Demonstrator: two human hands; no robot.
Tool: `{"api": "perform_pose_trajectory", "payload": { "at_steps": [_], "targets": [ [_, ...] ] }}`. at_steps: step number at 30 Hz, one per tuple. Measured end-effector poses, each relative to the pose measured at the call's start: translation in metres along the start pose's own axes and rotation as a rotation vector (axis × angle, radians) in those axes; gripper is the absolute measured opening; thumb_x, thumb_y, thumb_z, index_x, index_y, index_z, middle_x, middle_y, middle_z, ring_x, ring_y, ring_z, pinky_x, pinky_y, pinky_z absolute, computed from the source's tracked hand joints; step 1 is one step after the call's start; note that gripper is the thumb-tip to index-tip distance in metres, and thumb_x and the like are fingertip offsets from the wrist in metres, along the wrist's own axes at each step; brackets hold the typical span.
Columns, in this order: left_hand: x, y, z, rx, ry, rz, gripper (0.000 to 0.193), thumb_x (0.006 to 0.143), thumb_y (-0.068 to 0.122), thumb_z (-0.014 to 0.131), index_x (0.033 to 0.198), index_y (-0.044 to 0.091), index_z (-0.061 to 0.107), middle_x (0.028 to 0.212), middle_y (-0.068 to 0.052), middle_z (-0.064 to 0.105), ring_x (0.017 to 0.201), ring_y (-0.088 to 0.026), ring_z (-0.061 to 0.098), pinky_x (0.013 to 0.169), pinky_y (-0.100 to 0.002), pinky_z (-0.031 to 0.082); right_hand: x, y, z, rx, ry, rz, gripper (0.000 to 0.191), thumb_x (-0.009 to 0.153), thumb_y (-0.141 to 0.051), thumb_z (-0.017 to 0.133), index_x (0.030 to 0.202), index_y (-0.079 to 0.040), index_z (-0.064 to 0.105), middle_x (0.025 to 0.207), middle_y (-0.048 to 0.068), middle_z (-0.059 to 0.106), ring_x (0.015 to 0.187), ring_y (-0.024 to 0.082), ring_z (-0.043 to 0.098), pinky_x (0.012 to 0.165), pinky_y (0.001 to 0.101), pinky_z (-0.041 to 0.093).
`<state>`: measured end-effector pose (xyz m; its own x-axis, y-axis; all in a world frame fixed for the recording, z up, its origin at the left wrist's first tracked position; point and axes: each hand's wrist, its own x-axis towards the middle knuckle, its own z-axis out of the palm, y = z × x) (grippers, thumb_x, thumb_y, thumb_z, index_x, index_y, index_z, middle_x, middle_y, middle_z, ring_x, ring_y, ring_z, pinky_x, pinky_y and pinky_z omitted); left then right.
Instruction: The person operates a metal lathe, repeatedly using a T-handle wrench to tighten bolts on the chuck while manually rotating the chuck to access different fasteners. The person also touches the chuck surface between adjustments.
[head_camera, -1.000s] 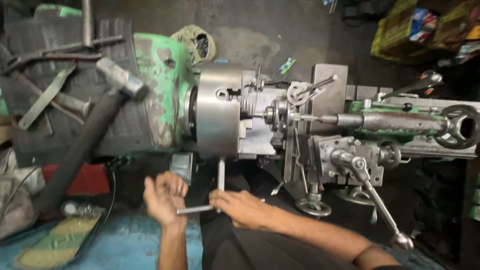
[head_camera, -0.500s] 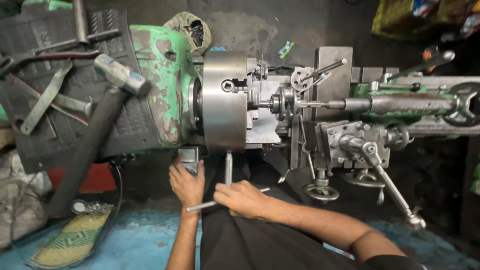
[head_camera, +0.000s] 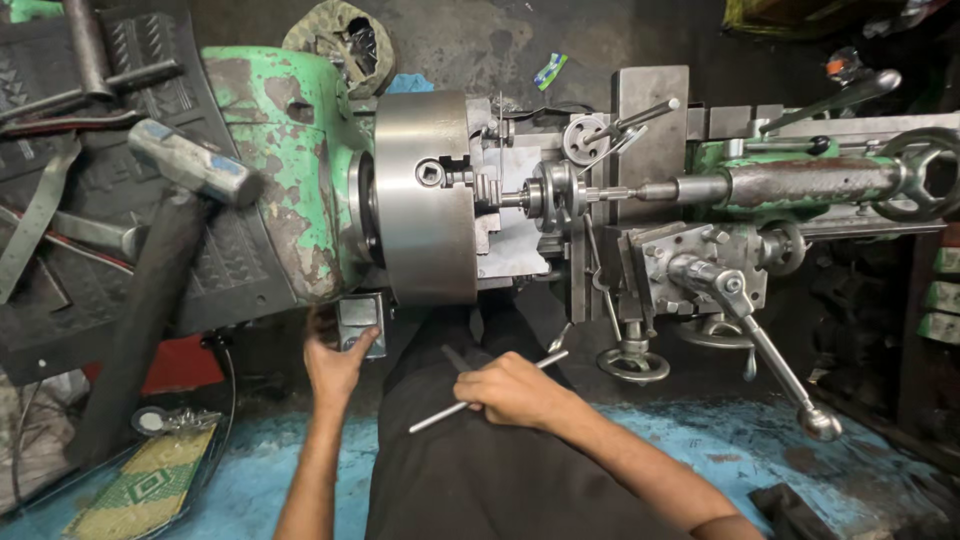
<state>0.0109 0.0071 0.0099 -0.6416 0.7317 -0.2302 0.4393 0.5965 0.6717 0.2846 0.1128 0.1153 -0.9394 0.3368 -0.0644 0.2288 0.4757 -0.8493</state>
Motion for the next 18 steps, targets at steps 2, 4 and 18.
{"api": "perform_pose_trajectory", "payload": {
  "at_steps": [2, 4, 18],
  "targets": [
    [0.006, -0.002, -0.005, -0.080, -0.089, 0.085, 0.095, 0.071, 0.041, 0.092, 0.142, -0.008, 0.053, 0.130, -0.027, 0.066, 0.119, -0.038, 0.068, 0.102, -0.043, 0.053, -0.006, 0.001, -0.002, 0.009, 0.006, 0.031, 0.013, 0.077, -0.004, 0.067, 0.081, -0.008, 0.056, 0.080, 0.006, 0.063, 0.075, 0.029, 0.068, 0.059, 0.0440, 0.049],
    [0.008, -0.002, -0.006, -0.011, -0.103, 0.070, 0.107, 0.063, 0.041, 0.095, 0.143, -0.011, 0.048, 0.131, -0.031, 0.063, 0.121, -0.041, 0.064, 0.102, -0.045, 0.051, -0.010, 0.002, -0.003, 0.012, -0.026, 0.073, 0.012, 0.075, -0.002, 0.065, 0.081, -0.008, 0.056, 0.080, 0.006, 0.063, 0.077, 0.030, 0.068, 0.060, 0.0446, 0.048],
    [-0.019, 0.014, 0.026, 0.140, 0.067, -0.020, 0.089, 0.069, 0.029, 0.089, 0.139, -0.005, 0.044, 0.131, -0.028, 0.052, 0.125, -0.045, 0.051, 0.103, -0.051, 0.043, -0.014, 0.011, -0.010, -0.049, -0.095, 0.200, 0.010, 0.075, -0.002, 0.065, 0.081, -0.009, 0.061, 0.080, 0.006, 0.069, 0.075, 0.033, 0.068, 0.060, 0.0472, 0.048]
  ]
}}
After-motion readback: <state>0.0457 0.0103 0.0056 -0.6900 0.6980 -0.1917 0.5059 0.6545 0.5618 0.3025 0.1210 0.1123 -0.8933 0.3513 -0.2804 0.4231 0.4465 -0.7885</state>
